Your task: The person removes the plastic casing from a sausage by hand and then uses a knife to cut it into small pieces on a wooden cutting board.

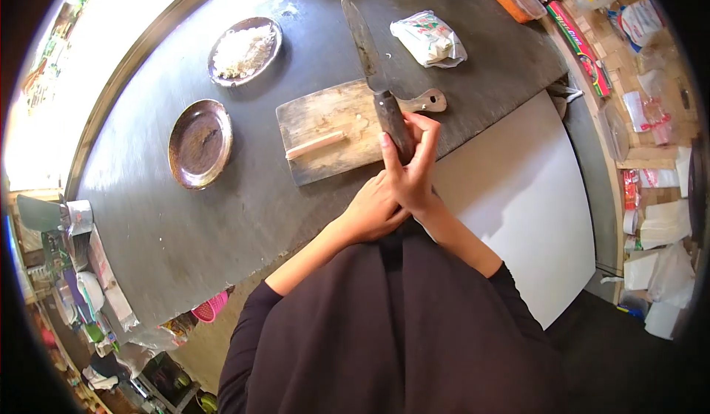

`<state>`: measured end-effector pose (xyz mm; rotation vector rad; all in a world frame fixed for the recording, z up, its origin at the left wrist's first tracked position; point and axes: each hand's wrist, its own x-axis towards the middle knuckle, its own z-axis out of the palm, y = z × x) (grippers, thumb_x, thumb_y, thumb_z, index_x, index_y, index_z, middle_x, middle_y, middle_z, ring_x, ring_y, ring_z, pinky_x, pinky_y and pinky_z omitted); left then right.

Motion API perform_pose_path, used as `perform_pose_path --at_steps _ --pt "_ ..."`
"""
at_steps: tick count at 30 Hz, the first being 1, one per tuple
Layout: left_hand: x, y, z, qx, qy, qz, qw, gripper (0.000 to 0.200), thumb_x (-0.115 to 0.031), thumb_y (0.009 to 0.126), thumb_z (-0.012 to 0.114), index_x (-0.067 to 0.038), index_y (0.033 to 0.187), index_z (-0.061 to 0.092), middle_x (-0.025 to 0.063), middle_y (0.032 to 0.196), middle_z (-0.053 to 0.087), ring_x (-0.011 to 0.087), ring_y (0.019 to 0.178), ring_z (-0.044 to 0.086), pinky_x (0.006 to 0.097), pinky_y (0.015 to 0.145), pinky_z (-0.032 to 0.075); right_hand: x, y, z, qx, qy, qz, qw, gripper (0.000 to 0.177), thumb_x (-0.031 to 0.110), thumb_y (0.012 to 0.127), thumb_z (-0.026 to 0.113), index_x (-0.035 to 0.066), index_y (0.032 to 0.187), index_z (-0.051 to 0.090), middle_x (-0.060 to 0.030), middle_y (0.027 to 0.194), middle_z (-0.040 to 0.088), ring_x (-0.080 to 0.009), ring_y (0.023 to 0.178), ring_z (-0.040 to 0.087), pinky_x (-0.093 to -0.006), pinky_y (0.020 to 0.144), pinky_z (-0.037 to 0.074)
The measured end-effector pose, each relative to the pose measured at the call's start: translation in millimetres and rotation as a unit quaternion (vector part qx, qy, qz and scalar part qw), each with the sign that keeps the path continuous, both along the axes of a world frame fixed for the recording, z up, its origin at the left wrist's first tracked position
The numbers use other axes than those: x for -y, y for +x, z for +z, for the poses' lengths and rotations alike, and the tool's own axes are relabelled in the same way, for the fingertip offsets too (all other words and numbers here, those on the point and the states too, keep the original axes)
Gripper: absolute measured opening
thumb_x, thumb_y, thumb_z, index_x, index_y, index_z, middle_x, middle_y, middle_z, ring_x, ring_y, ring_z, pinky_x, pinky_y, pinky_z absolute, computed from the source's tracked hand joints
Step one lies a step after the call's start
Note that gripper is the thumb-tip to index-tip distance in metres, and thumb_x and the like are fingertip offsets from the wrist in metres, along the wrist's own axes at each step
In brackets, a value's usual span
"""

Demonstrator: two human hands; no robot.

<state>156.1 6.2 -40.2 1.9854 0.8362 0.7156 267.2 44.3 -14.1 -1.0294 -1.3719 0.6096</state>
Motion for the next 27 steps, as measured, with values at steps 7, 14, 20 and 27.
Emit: perform_pose_path --at_steps 7,14,20,27 --pt "-9 -63 40 -0.092 0.074 0.199 0.973 0.028 -0.015 0.087 0.072 -0.009 0.114 0.068 0.01 0.103 0.064 0.0331 0.103 0.059 0.0422 0.091 0.048 -61 91 29 -0.091 -0.392 0.356 0.843 0.034 0.011 0.097 0.065 0.003 0.125 0.048 -0.0103 0.094 0.066 -0.0174 0.08 0.065 -0.0323 0.067 0.049" --pt "-24 -95 35 -0.165 0.169 0.367 0.9 0.03 -0.008 0.084 0.073 -0.009 0.113 0.069 0.0114 0.11 0.064 0.0324 0.108 0.057 0.0414 0.095 0.046 -88 120 42 -0.32 -0.29 0.338 0.836 0.034 0.013 0.101 0.061 0.005 0.131 0.048 -0.0065 0.09 0.063 -0.0135 0.063 0.059 -0.0284 0.054 0.045" --pt "-31 -89 16 -0.218 0.174 0.382 0.881 0.033 -0.018 0.081 0.077 -0.015 0.113 0.069 0.0072 0.112 0.063 0.0295 0.109 0.056 0.042 0.093 0.044 -16 46 4 -0.192 -0.256 0.144 0.937 0.031 0.006 0.102 0.055 0.005 0.129 0.04 -0.0075 0.09 0.059 -0.0112 0.057 0.053 -0.0249 0.052 0.045" --pt "-44 -83 4 -0.237 0.175 0.371 0.881 0.018 -0.017 0.078 0.078 -0.018 0.095 0.073 0.0021 0.096 0.063 0.0258 0.096 0.059 0.0396 0.084 0.043 7 51 -37 0.042 -0.192 0.127 0.972 0.043 0.006 0.095 0.065 0.003 0.133 0.044 -0.0092 0.099 0.058 -0.0177 0.089 0.058 -0.0317 0.083 0.048"
